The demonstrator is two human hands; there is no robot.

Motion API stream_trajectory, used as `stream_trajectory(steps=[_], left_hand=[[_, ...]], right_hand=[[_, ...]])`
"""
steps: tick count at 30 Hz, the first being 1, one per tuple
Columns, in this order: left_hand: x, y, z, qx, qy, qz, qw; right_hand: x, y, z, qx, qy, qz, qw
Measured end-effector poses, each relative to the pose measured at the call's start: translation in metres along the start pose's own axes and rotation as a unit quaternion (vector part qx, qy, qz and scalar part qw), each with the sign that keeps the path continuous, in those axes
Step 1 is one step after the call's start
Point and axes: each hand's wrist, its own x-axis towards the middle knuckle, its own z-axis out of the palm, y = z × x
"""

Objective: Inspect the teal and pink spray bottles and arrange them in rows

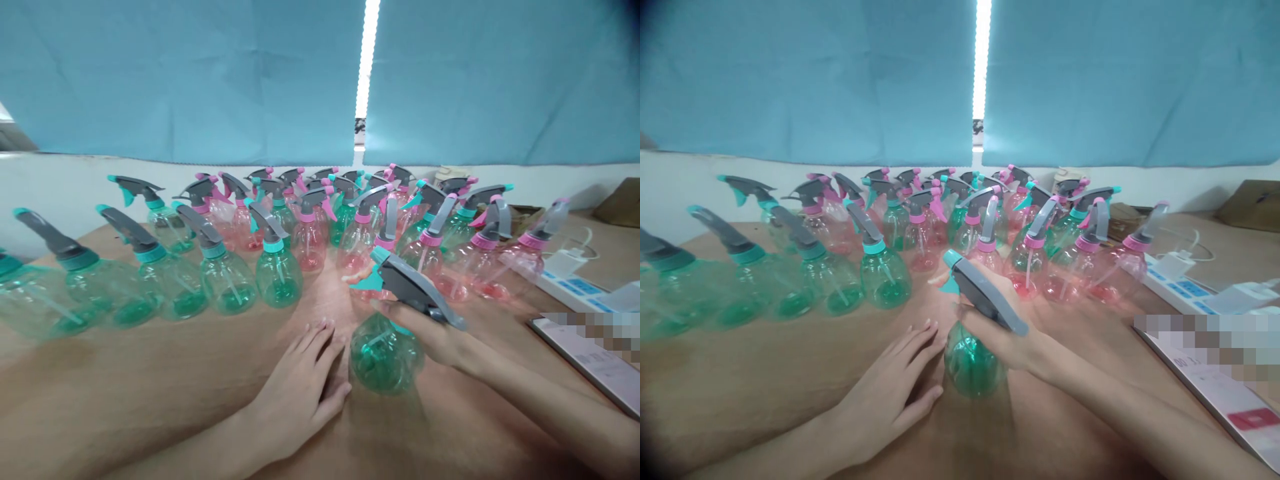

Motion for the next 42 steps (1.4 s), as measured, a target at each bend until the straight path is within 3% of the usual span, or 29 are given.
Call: stream_trajectory(steps=[15,33,42], left_hand=[[-0.001,-0.001,0.003,-0.018,0.032,0.003,0.999],[0.0,0.0,0.002,-0.024,0.032,0.002,0.999],[0.001,-0.001,0.002,-0.005,0.004,-0.003,1.0]], right_hand=[[-0.002,0.015,0.001,0.035,-0.021,0.008,0.999],[-0.004,0.017,0.0,0.003,-0.008,0.004,1.0],[0.0,0.012,0.004,0.022,0.006,0.02,1.0]])
